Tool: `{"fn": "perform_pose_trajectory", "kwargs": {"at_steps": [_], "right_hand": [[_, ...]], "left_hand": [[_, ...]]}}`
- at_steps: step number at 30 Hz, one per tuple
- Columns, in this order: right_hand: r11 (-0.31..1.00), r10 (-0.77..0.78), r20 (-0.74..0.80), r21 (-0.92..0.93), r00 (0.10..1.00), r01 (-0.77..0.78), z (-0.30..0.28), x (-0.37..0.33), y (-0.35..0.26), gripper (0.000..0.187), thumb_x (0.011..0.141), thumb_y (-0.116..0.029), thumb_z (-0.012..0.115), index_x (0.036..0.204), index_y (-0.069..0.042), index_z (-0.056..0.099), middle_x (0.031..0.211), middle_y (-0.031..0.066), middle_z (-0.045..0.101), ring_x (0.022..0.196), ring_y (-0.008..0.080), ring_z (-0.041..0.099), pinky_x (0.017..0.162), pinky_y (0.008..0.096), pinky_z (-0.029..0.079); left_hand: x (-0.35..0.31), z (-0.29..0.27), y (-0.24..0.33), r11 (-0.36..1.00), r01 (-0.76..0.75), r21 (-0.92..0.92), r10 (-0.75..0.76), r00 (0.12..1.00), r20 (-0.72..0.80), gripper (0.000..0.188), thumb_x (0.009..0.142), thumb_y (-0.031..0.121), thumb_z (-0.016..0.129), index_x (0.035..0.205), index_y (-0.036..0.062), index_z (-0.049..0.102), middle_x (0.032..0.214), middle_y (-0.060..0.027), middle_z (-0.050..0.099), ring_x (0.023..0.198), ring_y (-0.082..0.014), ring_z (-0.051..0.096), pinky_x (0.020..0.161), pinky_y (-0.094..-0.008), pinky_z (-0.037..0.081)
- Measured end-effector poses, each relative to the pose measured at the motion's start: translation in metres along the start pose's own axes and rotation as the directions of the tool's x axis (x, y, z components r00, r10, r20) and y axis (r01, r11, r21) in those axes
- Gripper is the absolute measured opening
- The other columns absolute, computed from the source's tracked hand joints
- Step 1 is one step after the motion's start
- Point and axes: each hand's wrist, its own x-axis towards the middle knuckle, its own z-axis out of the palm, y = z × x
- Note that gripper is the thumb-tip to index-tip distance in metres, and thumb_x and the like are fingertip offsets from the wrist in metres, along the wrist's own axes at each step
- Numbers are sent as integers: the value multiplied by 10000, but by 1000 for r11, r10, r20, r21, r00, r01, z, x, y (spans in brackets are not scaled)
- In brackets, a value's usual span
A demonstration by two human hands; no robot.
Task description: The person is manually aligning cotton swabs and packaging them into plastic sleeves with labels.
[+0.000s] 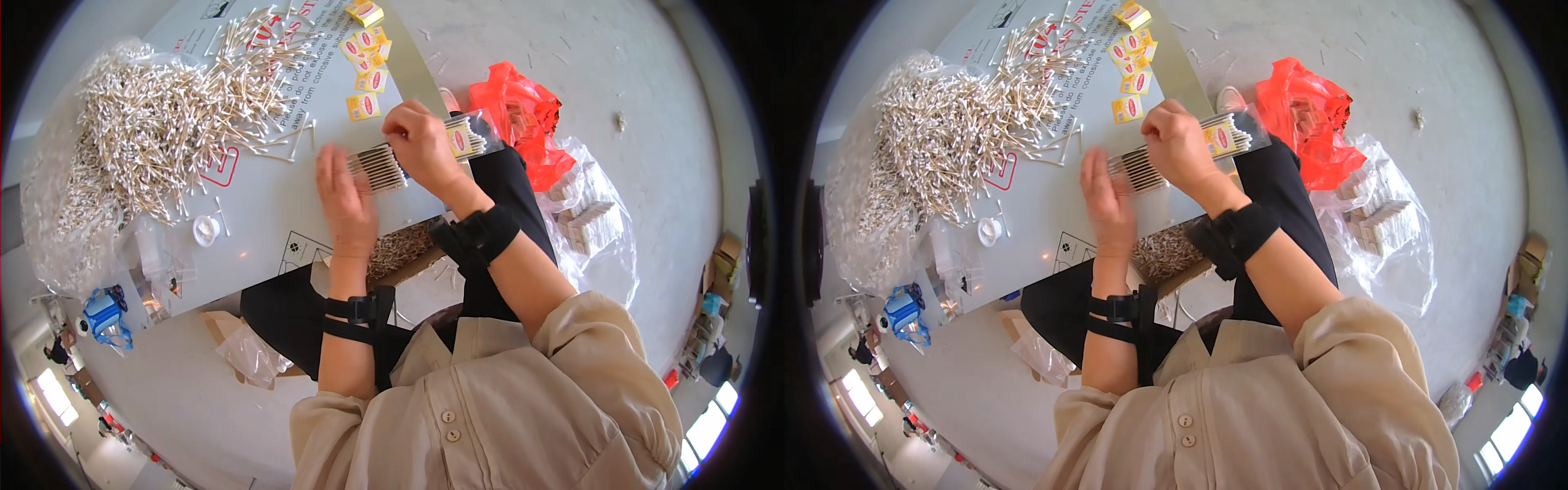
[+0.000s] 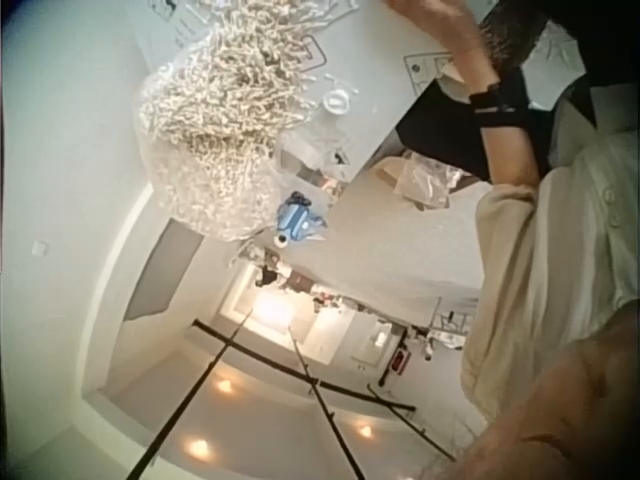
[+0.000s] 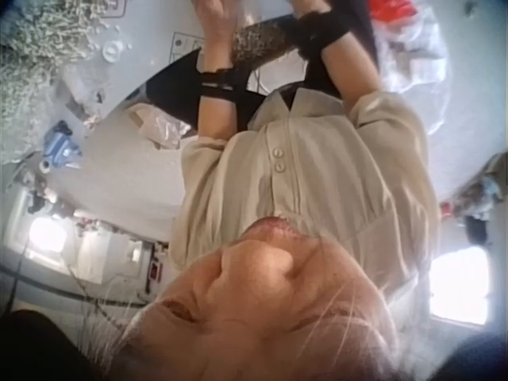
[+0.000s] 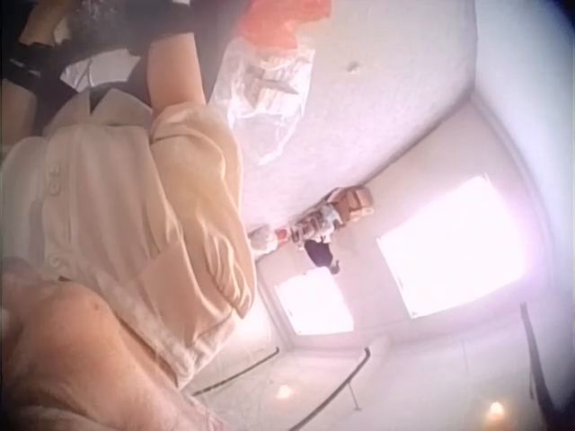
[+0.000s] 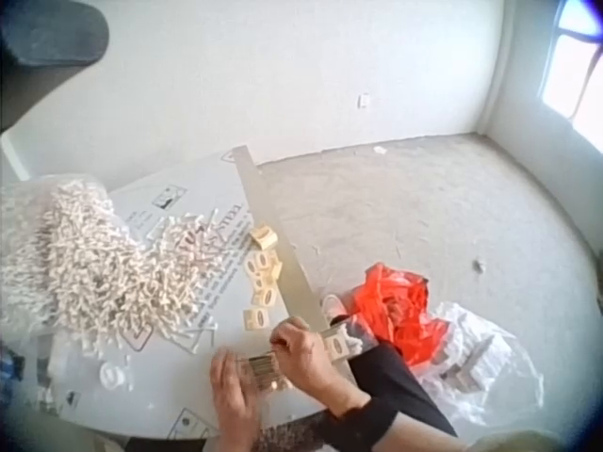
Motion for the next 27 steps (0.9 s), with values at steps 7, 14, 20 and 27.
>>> {"fn": "perform_pose_trajectory", "kwargs": {"at_steps": [7, 14, 20, 27], "right_hand": [[811, 301, -109, 553, 947, -194, 19, -41, -10, 293, 1016, -111, 475, 1260, 31, 552, 1375, 106, 507, 1203, 146, 498, 1033, 265, 392], [753, 288, -146, 645, 947, -129, 28, -32, -10, 306, 1024, -123, 463, 1276, 27, 548, 1381, 100, 500, 1271, 159, 458, 1091, 289, 367], [772, 308, -119, 611, 944, -175, 16, -36, -4, 298, 1021, -109, 463, 1265, 30, 560, 1376, 107, 505, 1249, 157, 479, 1079, 284, 384], [768, 289, -101, 618, 952, -168, 6, -42, 0, 288, 1020, -94, 460, 1255, 31, 570, 1377, 114, 503, 1232, 158, 497, 1063, 273, 398]], "left_hand": [[20, 8, 9, 692, 71, -719, -309, 928, -206, 520, 1038, 305, 397, 1421, -47, 382, 1478, -166, 385, 1380, -258, 350, 1158, -402, 252], [20, 18, 18, 458, 44, -888, -384, 911, -153, 513, 1031, 283, 396, 1401, -72, 389, 1471, -193, 382, 1386, -263, 344, 1170, -410, 239], [15, -2, 7, 459, 60, -886, -408, 901, -150, 441, 976, 92, 421, 1384, -73, 410, 1463, -174, 409, 1391, -272, 349, 1155, -427, 258], [-1, -26, 7, 824, 92, -559, -171, 981, -90, 681, 807, 83, 680, 1418, -6, 392, 1504, -148, 361, 1399, -294, 332, 1148, -435, 268]]}}
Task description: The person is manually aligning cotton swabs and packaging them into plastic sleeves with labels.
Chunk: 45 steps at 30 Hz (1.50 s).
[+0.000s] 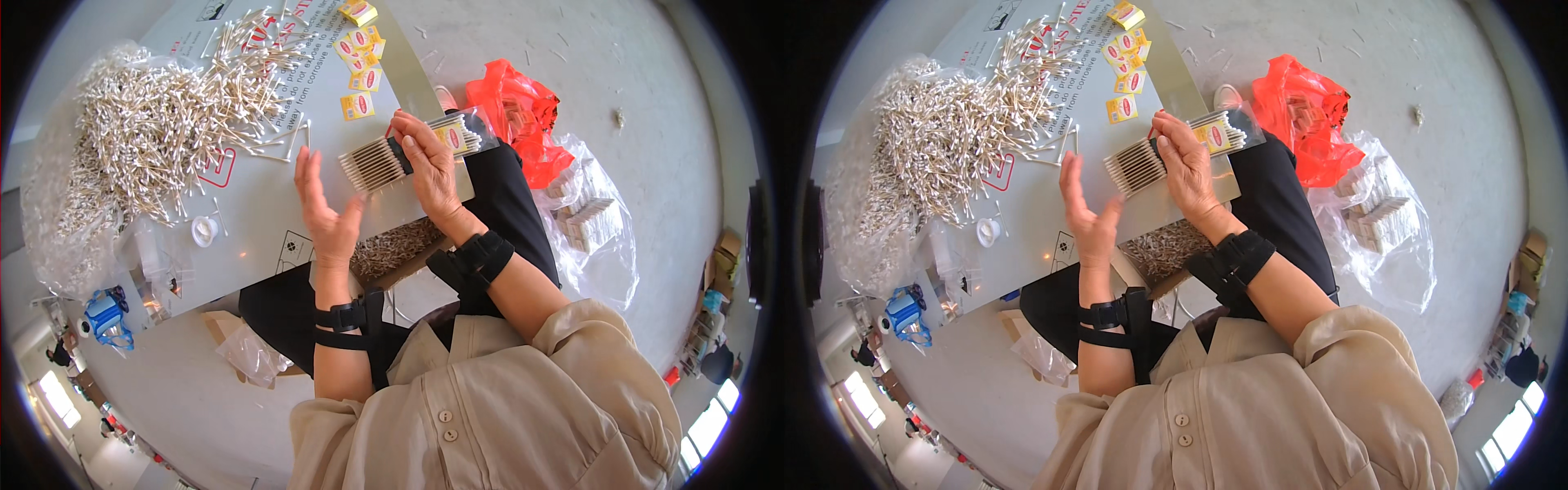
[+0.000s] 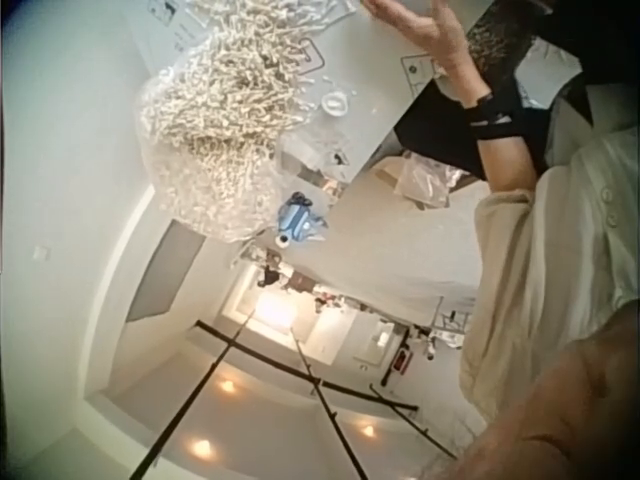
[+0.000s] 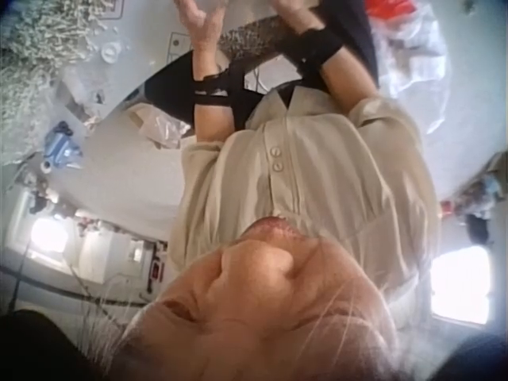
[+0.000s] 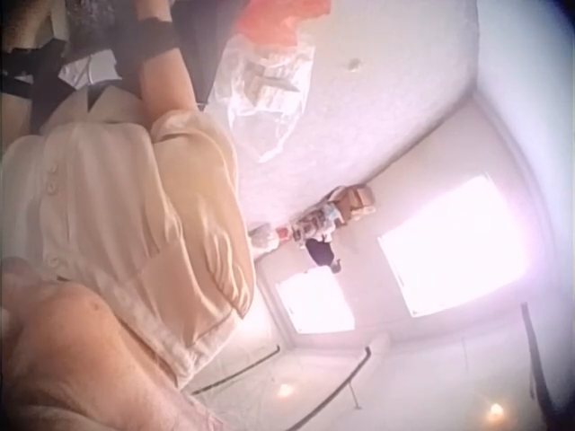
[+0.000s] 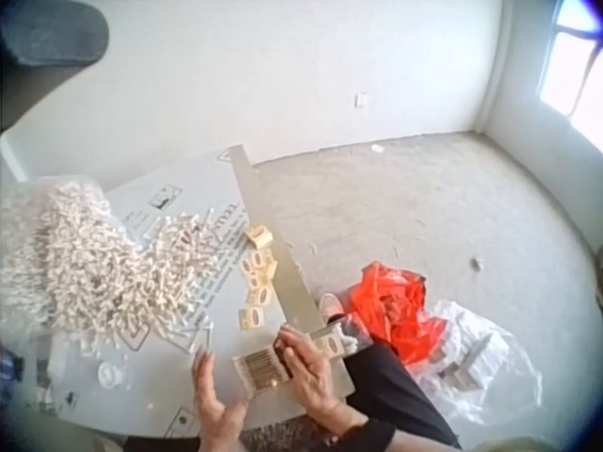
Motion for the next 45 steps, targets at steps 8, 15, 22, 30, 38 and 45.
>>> {"fn": "perform_pose_trajectory", "kwargs": {"at_steps": [8, 15, 22, 30, 38, 45], "right_hand": [[1000, 20, 0, 6, 1000, -20, 3, -7, -4, 282, 1016, -100, 470, 1244, 25, 579, 1367, 107, 511, 1243, 155, 485, 1059, 275, 401], [996, 72, 10, 50, 997, -73, -5, -12, -8, 307, 1012, -108, 483, 1273, 30, 565, 1381, 103, 511, 1240, 149, 488, 1061, 279, 396], [999, -33, -31, 38, 999, 34, 2, -5, 0, 366, 1040, -187, 442, 1326, 28, 519, 1395, 105, 501, 1256, 149, 474, 1070, 280, 385], [999, -36, -44, 22, 998, 37, 27, 9, 3, 349, 1019, -199, 477, 1250, 50, 557, 1352, 173, 534, 1322, 260, 437, 1088, 337, 329], [988, 93, -26, 128, 995, -89, 1, 2, 3, 324, 1015, -139, 500, 1279, 43, 546, 1275, 88, 576, 1186, 143, 525, 1025, 264, 409], [928, 110, 28, -361, 994, -92, -26, -22, -15, 172, 912, 21, 572, 1078, 32, 616, 1027, 60, 659, 903, 142, 635, 805, 266, 507]], "left_hand": [[4, 2, -6, 861, -169, 479, 83, 977, 196, 873, 647, 92, 812, 1408, 36, 388, 1503, -190, 321, 1362, -375, 351, 1114, -457, 327], [3, -2, -13, 865, -189, 465, 88, 969, 230, 887, 689, 173, 810, 1436, 50, 348, 1497, -208, 327, 1381, -385, 322, 1126, -468, 286], [4, 17, -11, 917, 65, -394, -94, 994, -53, 677, 993, 322, 482, 1484, -63, 219, 1541, -190, 265, 1450, -290, 219, 1190, -436, 150], [22, 39, -22, 845, 66, -531, -121, 990, -70, 660, 1007, 394, 440, 1478, -32, 260, 1524, -167, 307, 1432, -298, 255, 1170, -444, 191], [9, 1, -20, 873, 58, -485, -156, 974, -163, 489, 1003, 234, 479, 1397, -46, 403, 1452, -179, 426, 1356, -304, 399, 1149, -443, 265], [-9, 0, 2, 884, -174, 433, 114, 980, 160, 641, 929, 318, 588, 1459, 43, 356, 1519, -156, 346, 1421, -317, 300, 1160, -495, 216]]}}
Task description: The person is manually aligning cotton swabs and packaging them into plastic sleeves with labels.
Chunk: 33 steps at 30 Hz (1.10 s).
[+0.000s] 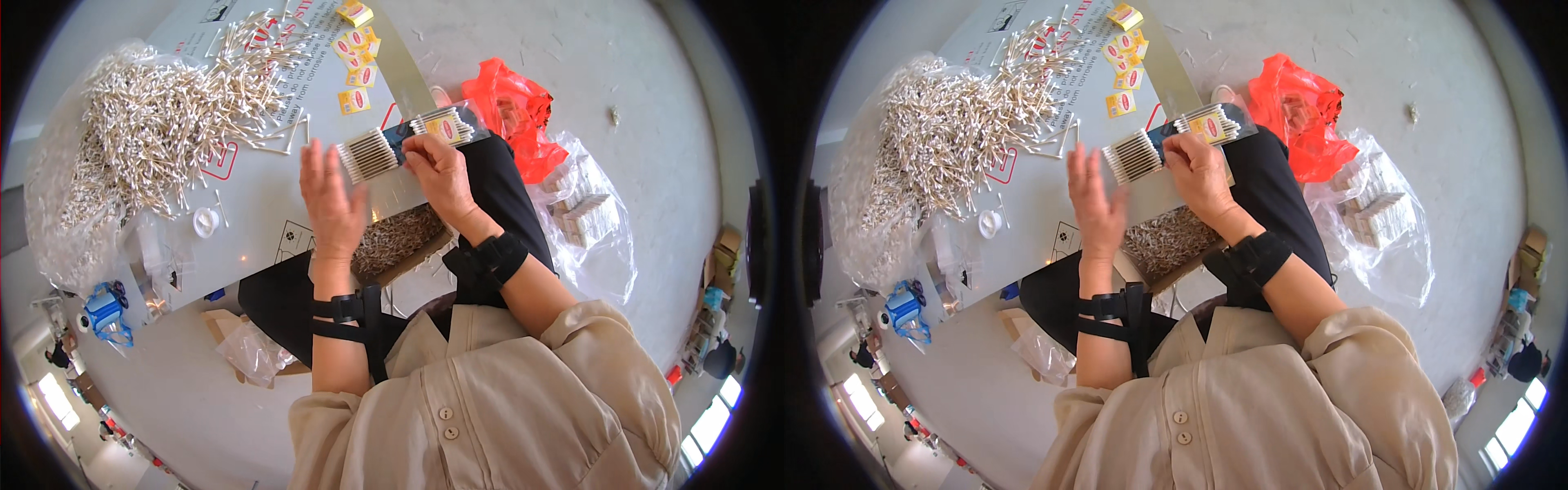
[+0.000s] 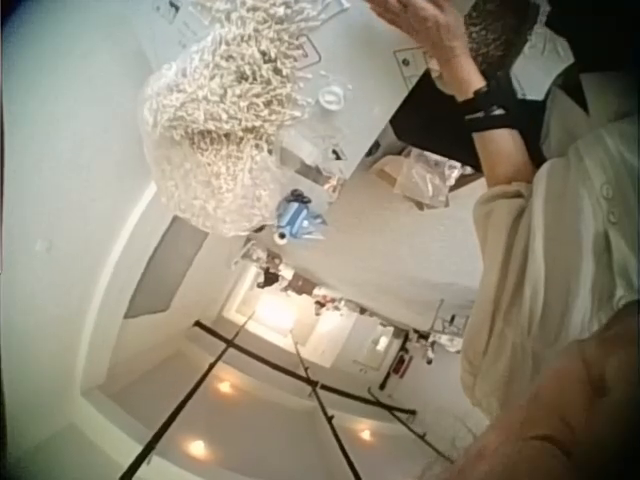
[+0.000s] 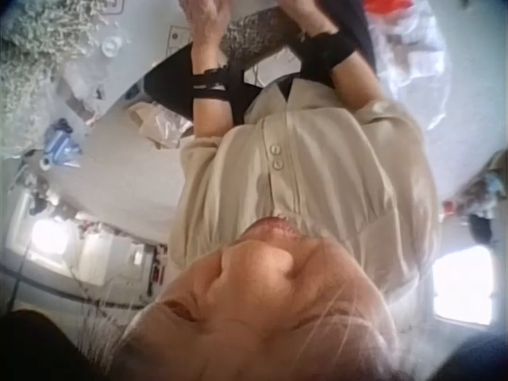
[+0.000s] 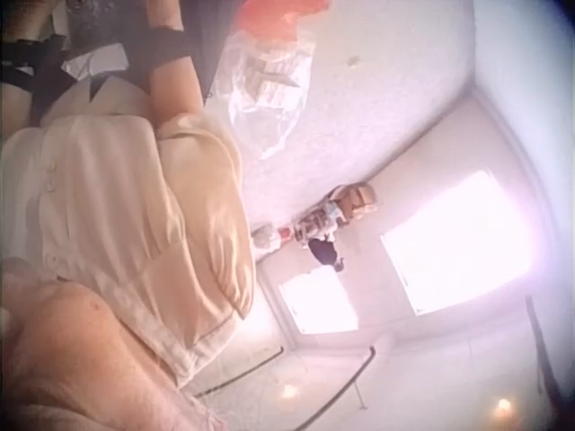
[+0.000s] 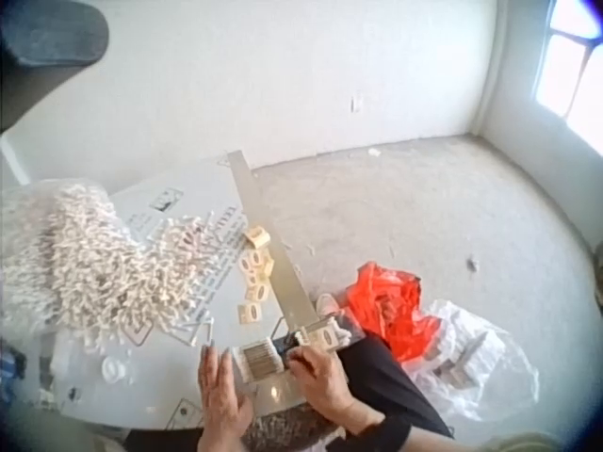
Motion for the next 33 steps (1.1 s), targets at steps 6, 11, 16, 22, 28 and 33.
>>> {"fn": "perform_pose_trajectory", "kwargs": {"at_steps": [6, 11, 16, 22, 28, 33], "right_hand": [[898, -251, 75, -355, 965, 261, -5, -1, -10, 97, 820, -43, 634, 917, -41, 641, 867, 112, 636, 766, 293, 649, 672, 364, 513], [832, -288, 108, -464, 952, 304, 0, 0, -9, 74, 824, -111, 617, 885, -87, 652, 827, 105, 617, 776, 343, 639, 664, 434, 509], [809, -299, 102, -500, 949, 309, 2, 0, -9, 87, 819, -107, 622, 891, -99, 670, 818, 99, 615, 749, 339, 634, 651, 434, 509], [798, -325, 96, -506, 941, 328, 4, -1, -8, 48, 816, -109, 628, 851, -96, 658, 800, 99, 593, 734, 338, 627, 641, 438, 504], [790, -311, 118, -520, 943, 326, 4, -3, -13, 79, 798, -109, 638, 874, -92, 634, 798, 106, 590, 754, 345, 625, 646, 450, 503], [806, -299, 66, -516, 952, 290, 8, -2, -15, 84, 791, -113, 641, 866, -87, 616, 801, 112, 594, 754, 349, 622, 650, 460, 502]], "left_hand": [[-6, 19, 11, 900, -139, 413, 29, 965, 261, 793, 892, 474, 592, 1491, 52, 290, 1564, -163, 255, 1462, -315, 202, 1165, -555, 143], [-6, 22, 10, 896, -122, 428, 5, 965, 263, 779, 906, 460, 572, 1509, 81, 256, 1572, -146, 242, 1469, -307, 190, 1168, -549, 130], [-6, 23, 11, 889, -110, 444, -12, 965, 263, 786, 905, 461, 573, 1510, 81, 246, 1574, -142, 238, 1467, -305, 195, 1170, -547, 129], [-5, 24, 11, 892, -110, 438, -4, 968, 252, 795, 897, 463, 579, 1509, 80, 245, 1573, -141, 240, 1467, -301, 194, 1172, -547, 124], [-5, 23, 12, 887, -106, 449, -19, 964, 264, 805, 888, 467, 583, 1503, 66, 253, 1571, -138, 247, 1470, -293, 190, 1172, -548, 122], [-6, 24, 11, 888, -103, 449, -20, 965, 262, 800, 884, 456, 590, 1501, 72, 257, 1571, -132, 245, 1470, -291, 191, 1172, -548, 122]]}}
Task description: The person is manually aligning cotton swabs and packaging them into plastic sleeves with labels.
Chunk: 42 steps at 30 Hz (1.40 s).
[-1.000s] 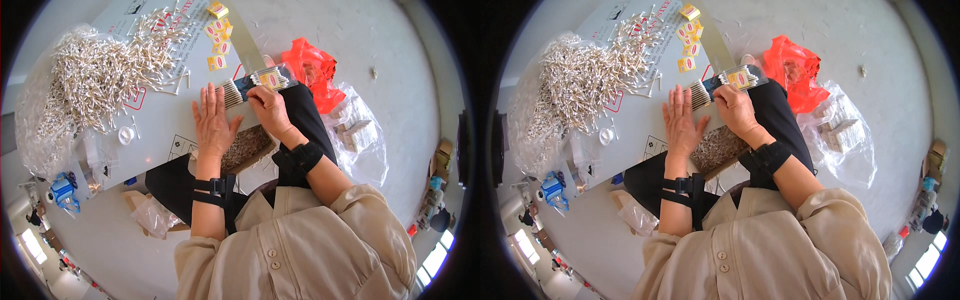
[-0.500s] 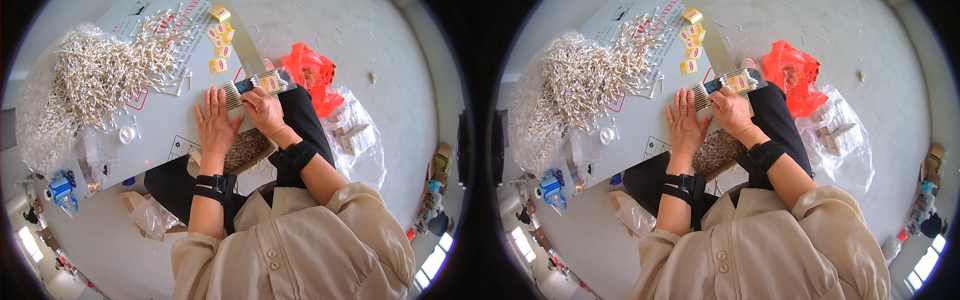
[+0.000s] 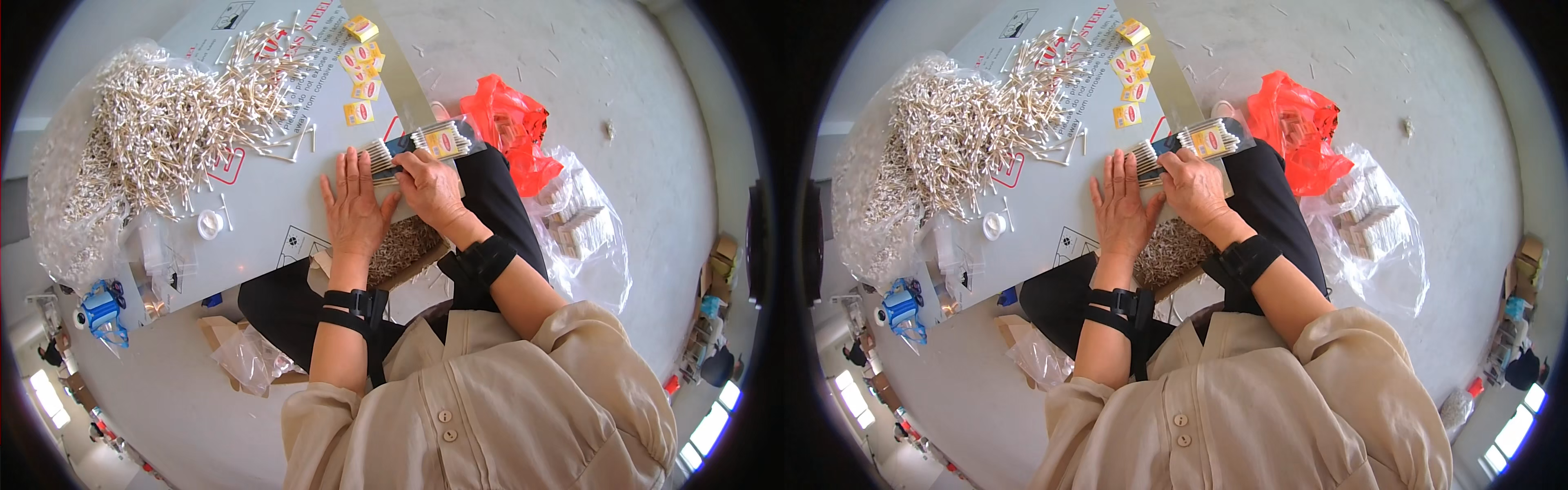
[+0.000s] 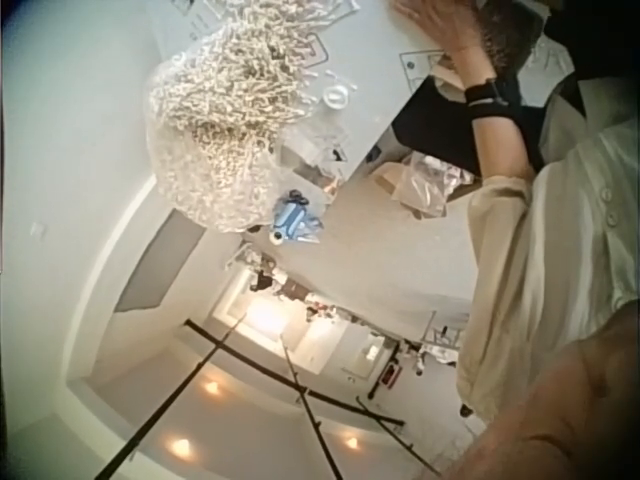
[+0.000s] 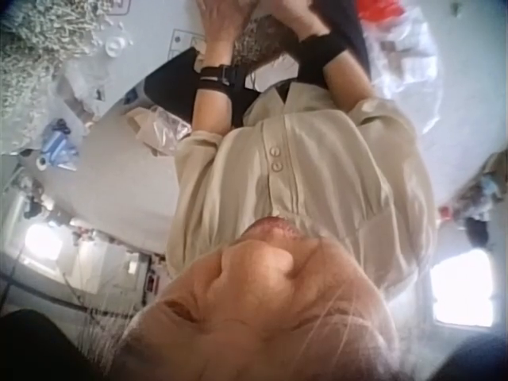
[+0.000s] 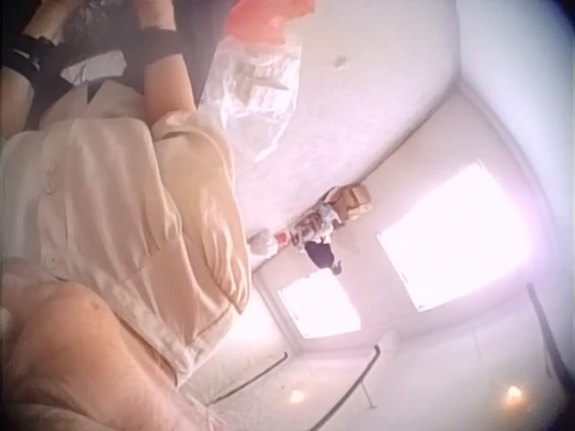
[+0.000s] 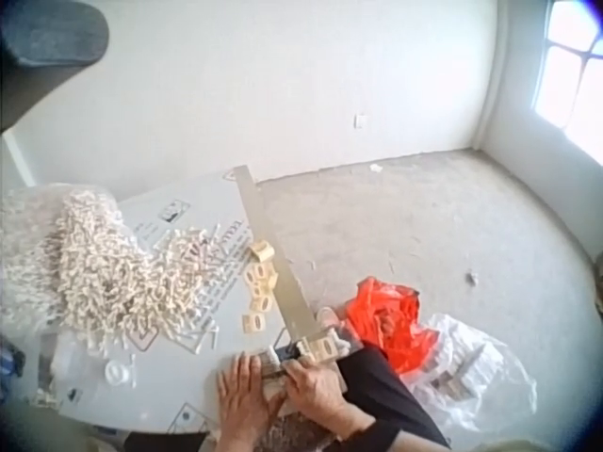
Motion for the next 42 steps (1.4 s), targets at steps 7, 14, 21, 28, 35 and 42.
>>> {"fn": "perform_pose_trajectory", "kwargs": {"at_steps": [7, 14, 21, 28, 35, 42], "right_hand": [[1000, 12, 70, -20, 997, -11, 0, 2, 2, 64, 807, -125, 634, 850, -81, 617, 786, 121, 597, 741, 363, 617, 649, 466, 501], [999, 28, 53, 20, 998, -29, 3, 11, 0, 83, 810, -104, 620, 883, -64, 616, 835, 149, 633, 772, 382, 633, 666, 476, 507], [1000, 28, 85, -14, 996, -27, 1, 22, -1, 150, 801, -107, 636, 947, -73, 641, 881, 150, 655, 797, 383, 649, 697, 469, 522], [997, 39, 86, -73, 996, -32, 4, 24, 0, 127, 817, -132, 629, 932, -86, 658, 882, 138, 659, 785, 374, 655, 692, 462, 528], [993, 34, 139, -117, 990, -17, 3, 24, 1, 133, 816, -124, 615, 936, -82, 657, 873, 140, 656, 776, 372, 653, 693, 458, 530], [996, 55, 99, -69, 994, -49, 3, 28, -4, 188, 798, -102, 604, 976, -83, 662, 894, 145, 656, 806, 363, 654, 714, 455, 530]], "left_hand": [[1, 0, 0, 1000, 10, -7, -10, 1000, 8, 816, 876, 451, 602, 1508, 83, 241, 1577, -123, 231, 1471, -288, 187, 1172, -547, 122], [1, -1, -1, 1000, 11, -8, -11, 1000, 16, 817, 880, 459, 598, 1509, 76, 244, 1579, -123, 226, 1473, -288, 183, 1173, -545, 112], [-1, -1, -1, 1000, 4, -3, -4, 1000, 11, 813, 890, 485, 584, 1503, 56, 266, 1577, -130, 236, 1472, -290, 186, 1170, -546, 108], [0, -2, 1, 1000, 4, -15, -4, 1000, 2, 800, 892, 477, 589, 1492, 45, 285, 1566, -139, 257, 1468, -298, 197, 1167, -551, 121], [1, -3, 1, 1000, 9, -19, -9, 1000, 11, 793, 890, 468, 596, 1484, 37, 295, 1560, -143, 268, 1464, -301, 206, 1166, -551, 127], [0, -1, -1, 1000, 6, -6, -6, 1000, 9, 815, 890, 491, 578, 1490, 32, 274, 1571, -143, 246, 1471, -290, 188, 1172, -552, 106]]}}
